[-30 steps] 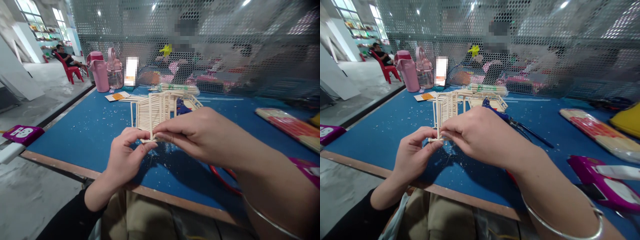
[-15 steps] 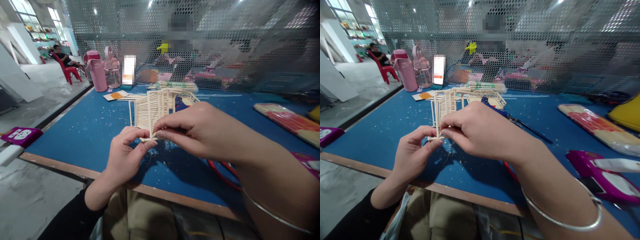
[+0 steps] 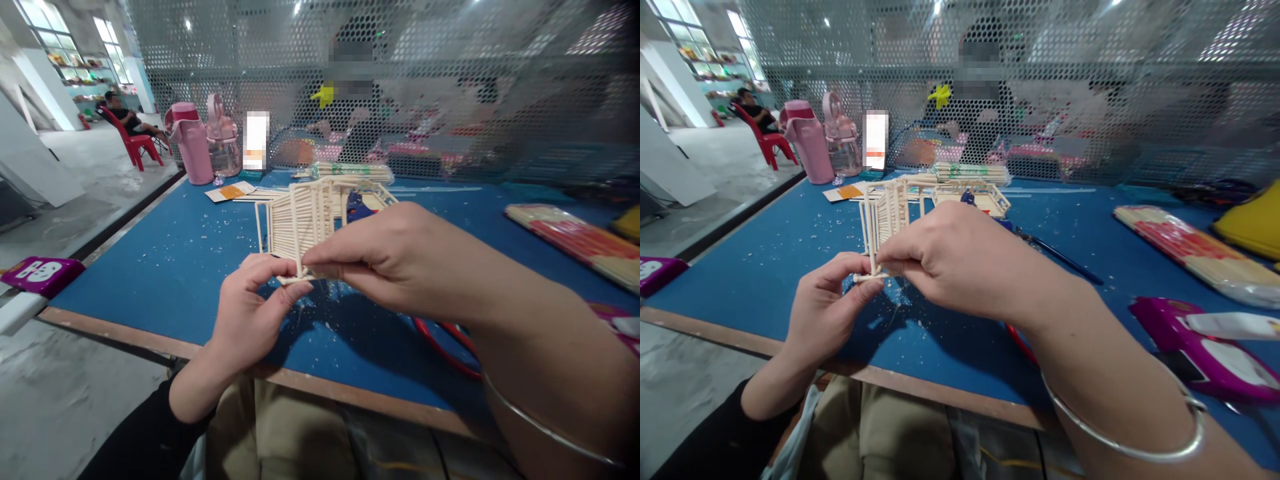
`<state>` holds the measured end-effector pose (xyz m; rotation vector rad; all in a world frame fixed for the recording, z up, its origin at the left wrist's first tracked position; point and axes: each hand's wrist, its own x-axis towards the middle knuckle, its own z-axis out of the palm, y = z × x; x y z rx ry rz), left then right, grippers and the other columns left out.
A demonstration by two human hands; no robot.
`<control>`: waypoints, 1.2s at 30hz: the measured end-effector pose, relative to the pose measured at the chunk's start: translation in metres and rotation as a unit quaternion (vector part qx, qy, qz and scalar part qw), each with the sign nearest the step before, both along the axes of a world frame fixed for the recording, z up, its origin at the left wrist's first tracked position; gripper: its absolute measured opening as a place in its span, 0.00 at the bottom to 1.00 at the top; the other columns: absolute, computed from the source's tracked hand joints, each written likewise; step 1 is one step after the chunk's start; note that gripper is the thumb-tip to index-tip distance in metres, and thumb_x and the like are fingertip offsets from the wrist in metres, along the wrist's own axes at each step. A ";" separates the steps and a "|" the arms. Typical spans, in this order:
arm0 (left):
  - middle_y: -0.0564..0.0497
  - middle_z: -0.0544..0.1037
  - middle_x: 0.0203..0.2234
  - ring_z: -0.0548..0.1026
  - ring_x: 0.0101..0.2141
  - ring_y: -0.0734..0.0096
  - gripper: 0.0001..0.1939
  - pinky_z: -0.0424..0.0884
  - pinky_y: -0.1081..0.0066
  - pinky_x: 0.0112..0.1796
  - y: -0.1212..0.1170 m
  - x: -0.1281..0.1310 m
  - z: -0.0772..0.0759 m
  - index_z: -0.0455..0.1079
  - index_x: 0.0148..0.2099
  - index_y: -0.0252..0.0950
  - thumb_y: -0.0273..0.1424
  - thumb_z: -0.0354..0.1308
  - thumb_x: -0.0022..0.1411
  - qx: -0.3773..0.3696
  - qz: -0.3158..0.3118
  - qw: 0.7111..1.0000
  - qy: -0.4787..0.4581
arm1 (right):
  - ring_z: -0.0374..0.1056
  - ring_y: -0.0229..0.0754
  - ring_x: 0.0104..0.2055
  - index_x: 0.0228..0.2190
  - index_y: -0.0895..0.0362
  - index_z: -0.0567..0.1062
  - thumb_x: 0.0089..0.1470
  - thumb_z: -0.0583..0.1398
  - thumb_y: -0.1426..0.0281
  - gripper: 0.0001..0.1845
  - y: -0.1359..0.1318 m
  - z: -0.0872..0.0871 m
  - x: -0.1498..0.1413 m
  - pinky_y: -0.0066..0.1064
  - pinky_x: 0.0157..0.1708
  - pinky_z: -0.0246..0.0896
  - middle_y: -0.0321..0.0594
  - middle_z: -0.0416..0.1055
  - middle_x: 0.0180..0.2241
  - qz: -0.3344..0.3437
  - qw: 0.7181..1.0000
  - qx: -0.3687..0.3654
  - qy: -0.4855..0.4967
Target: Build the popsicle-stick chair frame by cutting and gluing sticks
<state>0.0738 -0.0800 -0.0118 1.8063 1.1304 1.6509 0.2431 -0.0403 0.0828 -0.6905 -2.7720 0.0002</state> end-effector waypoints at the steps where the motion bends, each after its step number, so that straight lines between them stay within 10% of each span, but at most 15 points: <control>1: 0.52 0.78 0.29 0.74 0.33 0.70 0.02 0.70 0.69 0.38 0.000 0.000 0.000 0.73 0.34 0.37 0.28 0.62 0.56 0.000 0.000 1.000 0.000 | 0.65 0.34 0.24 0.28 0.55 0.78 0.53 0.55 0.77 0.12 0.000 0.000 0.000 0.29 0.25 0.49 0.34 0.75 0.23 -0.001 1.000 0.000 0.002; 36: 0.50 0.78 0.30 0.74 0.34 0.68 0.04 0.70 0.67 0.39 -0.001 0.002 -0.001 0.74 0.34 0.37 0.32 0.63 0.56 -0.037 -0.002 0.999 -0.026 | 0.70 0.36 0.26 0.34 0.57 0.80 0.54 0.56 0.75 0.11 -0.003 0.001 0.002 0.28 0.27 0.55 0.39 0.79 0.28 -0.002 0.998 -0.031 0.048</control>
